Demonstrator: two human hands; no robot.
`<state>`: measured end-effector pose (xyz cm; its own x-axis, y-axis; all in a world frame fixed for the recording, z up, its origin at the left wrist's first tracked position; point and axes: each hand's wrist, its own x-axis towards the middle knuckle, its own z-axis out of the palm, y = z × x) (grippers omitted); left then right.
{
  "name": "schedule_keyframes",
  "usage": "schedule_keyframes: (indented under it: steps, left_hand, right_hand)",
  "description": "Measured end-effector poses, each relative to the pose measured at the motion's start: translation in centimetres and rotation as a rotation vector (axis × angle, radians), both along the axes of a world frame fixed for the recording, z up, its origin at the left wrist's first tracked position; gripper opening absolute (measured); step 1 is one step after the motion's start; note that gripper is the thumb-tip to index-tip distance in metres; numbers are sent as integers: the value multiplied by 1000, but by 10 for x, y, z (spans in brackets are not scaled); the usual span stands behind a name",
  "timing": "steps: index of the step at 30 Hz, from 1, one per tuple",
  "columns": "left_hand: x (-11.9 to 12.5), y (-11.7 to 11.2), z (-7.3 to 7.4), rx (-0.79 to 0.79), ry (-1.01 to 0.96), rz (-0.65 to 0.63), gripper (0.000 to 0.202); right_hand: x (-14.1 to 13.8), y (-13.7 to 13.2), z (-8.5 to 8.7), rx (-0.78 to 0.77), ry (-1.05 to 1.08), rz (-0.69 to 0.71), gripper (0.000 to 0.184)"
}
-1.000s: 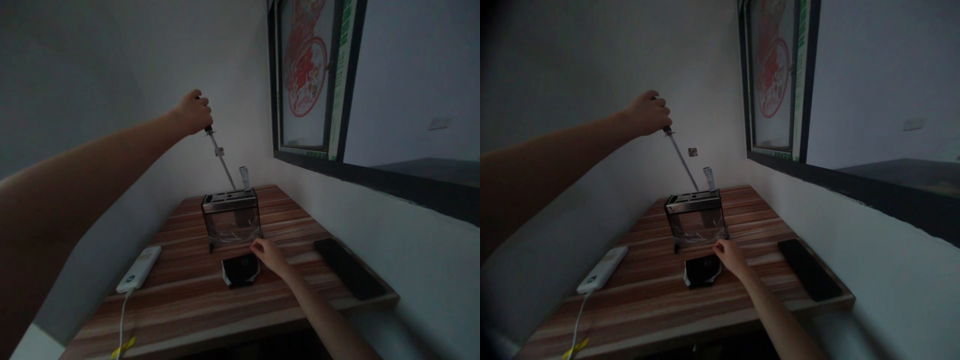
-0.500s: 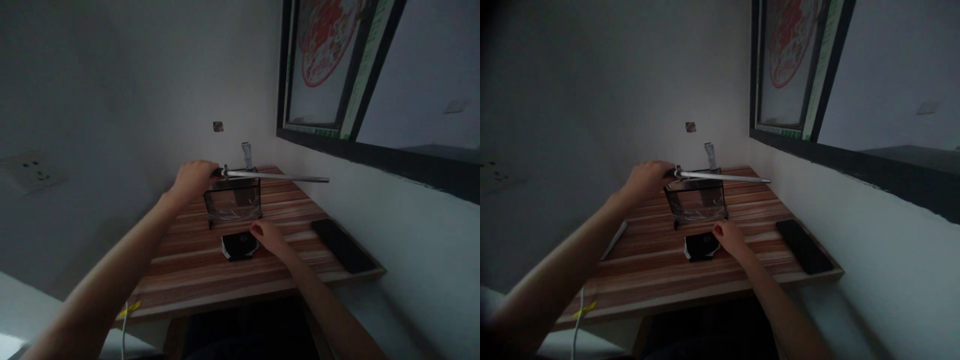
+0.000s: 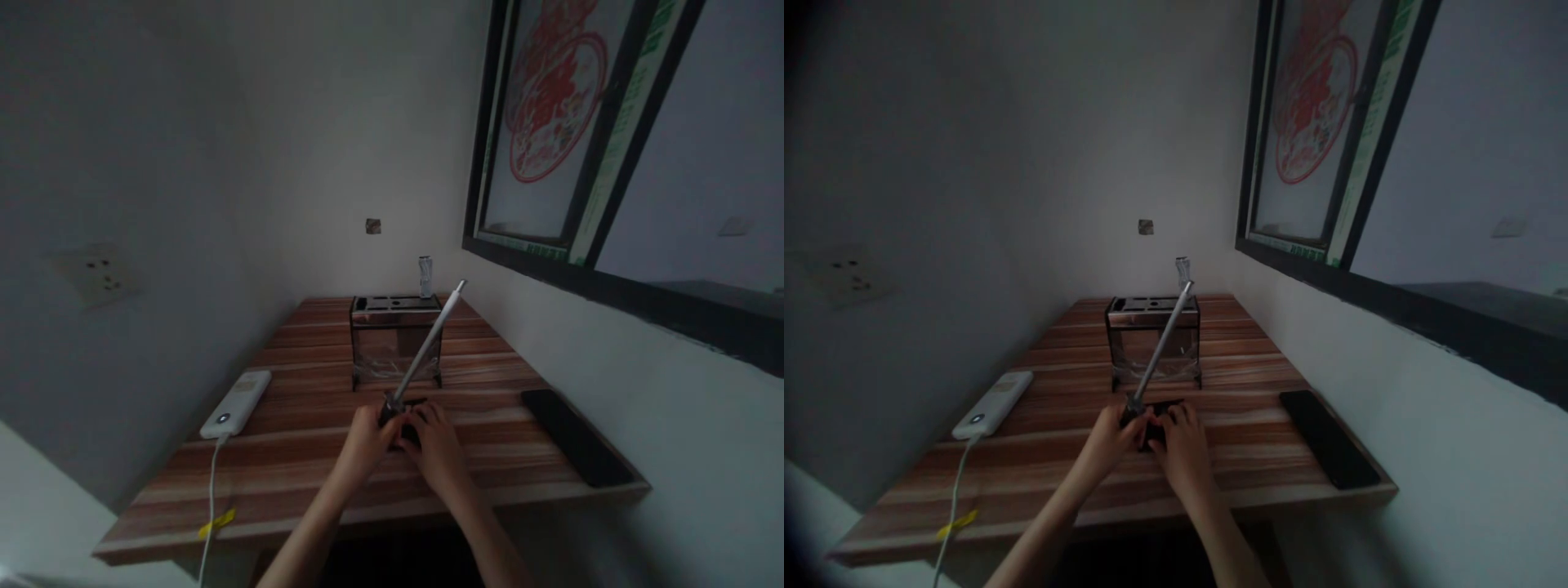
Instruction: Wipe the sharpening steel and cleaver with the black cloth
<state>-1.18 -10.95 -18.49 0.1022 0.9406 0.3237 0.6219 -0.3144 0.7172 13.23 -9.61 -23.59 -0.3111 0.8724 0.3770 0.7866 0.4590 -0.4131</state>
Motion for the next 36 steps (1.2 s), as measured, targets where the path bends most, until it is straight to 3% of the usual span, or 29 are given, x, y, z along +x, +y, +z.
schedule_keyframes:
  steps: [2,6,12,21,29,36]
  left_hand:
    - [3,-10,-11,5,-107,19,36]
    - [10,-30,-22,-135,-479,18,37]
    - [16,-54,-29,-273,-669,71,43]
    - [17,-67,-37,-359,-717,68,43]
    - [13,-70,-39,-379,-683,71,42]
    - [11,-70,-35,-391,-690,81,43]
  right_hand:
    - [-5,-3,-9,0,24,13,29]
    - [-12,-6,-16,-31,52,40,33]
    - [-10,-2,-8,-66,80,63,44]
    - [-9,-2,-19,-34,118,36,34]
    - [8,9,-11,-71,216,62,28]
    - [21,32,-9,-59,10,-239,45]
